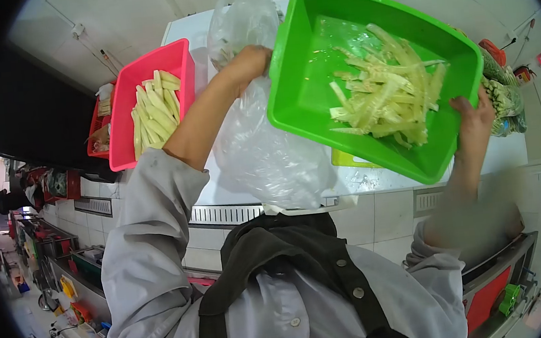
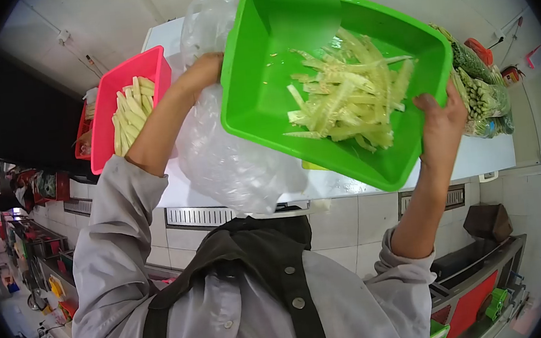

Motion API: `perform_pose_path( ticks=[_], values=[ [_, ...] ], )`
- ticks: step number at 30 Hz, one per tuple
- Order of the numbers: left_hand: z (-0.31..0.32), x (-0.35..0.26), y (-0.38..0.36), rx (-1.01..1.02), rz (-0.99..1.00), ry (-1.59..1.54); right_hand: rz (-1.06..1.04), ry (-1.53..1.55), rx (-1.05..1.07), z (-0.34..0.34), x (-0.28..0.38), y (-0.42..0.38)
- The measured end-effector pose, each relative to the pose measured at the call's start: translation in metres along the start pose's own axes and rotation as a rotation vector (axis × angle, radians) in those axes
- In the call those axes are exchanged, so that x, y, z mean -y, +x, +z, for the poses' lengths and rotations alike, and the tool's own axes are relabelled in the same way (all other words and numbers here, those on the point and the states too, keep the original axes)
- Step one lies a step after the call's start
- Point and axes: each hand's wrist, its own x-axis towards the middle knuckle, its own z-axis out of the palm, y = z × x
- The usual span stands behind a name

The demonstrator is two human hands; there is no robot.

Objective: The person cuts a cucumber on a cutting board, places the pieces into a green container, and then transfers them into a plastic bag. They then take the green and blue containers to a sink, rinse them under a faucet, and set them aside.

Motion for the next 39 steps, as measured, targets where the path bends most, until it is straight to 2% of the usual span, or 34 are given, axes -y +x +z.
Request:
perform_pose_path(
  ticks=[2,3,5,6,7,9,10,12,14,15,17,19,21,25,28,32,35,37,39],
  values=[
    [0.013,0.019,-0.011,-0.011,-0.08,-0.236,0.215,0.058,0.051,-0.001,-0.008,0.01],
    [0.013,0.02,-0.019,-0.015,-0.087,-0.246,0.217,0.052,0.063,-0.004,-0.017,0.011],
    [0.004,0.017,-0.037,-0.094,-0.181,-0.582,0.305,0.079,0.057,-0.005,-0.034,0.019],
    [-0.003,0.017,-0.048,-0.168,-0.126,-0.643,0.306,0.083,0.079,0.001,-0.031,0.019],
    [-0.002,0.018,-0.062,-0.183,-0.133,-0.643,0.299,0.129,0.028,0.006,-0.027,0.012],
    [0.012,0.018,-0.09,-0.544,0.197,-0.165,0.29,0.176,-0.032,0.011,-0.028,0.008],
    [0.03,0.021,-0.102,-0.613,0.176,-0.105,0.303,0.175,-0.014,0.006,-0.031,0.008],
    [0.067,0.037,-0.107,-0.525,0.141,-0.135,0.31,0.168,0.024,0.0,-0.035,0.008],
    [0.097,0.048,-0.098,-0.482,0.008,0.047,0.283,0.187,-0.008,0.001,-0.04,0.01],
    [0.103,0.044,-0.095,-0.499,0.008,0.038,0.271,0.187,0.007,0.003,-0.042,0.011],
    [0.109,0.04,-0.093,-0.42,-0.165,0.247,0.24,0.231,-0.016,0.007,-0.049,0.011],
    [0.106,0.047,-0.084,-0.368,-0.193,0.291,0.228,0.207,-0.037,0.009,-0.054,0.01],
    [0.096,0.057,-0.076,-0.156,-0.199,0.185,0.225,0.178,-0.071,0.012,-0.057,0.009],
    [0.092,0.084,-0.068,-0.24,-0.226,0.081,0.196,0.113,-0.008,0.022,-0.062,-0.001],
    [0.084,0.094,-0.059,-0.167,-0.372,-0.48,0.156,-0.038,0.142,0.049,-0.082,-0.012],
    [0.078,0.075,-0.076,-0.204,-0.407,-0.572,0.129,-0.105,0.201,0.063,-0.099,-0.03],
    [0.072,0.065,-0.086,-0.116,-0.426,-0.664,0.099,-0.019,0.259,0.06,-0.096,-0.032],
    [0.072,0.063,-0.093,-0.143,-0.303,-0.842,0.103,-0.027,0.278,0.061,-0.086,-0.032],
    [0.069,0.058,-0.094,-0.137,-0.257,-0.868,0.101,-0.025,0.305,0.064,-0.079,-0.028]
  ],
)
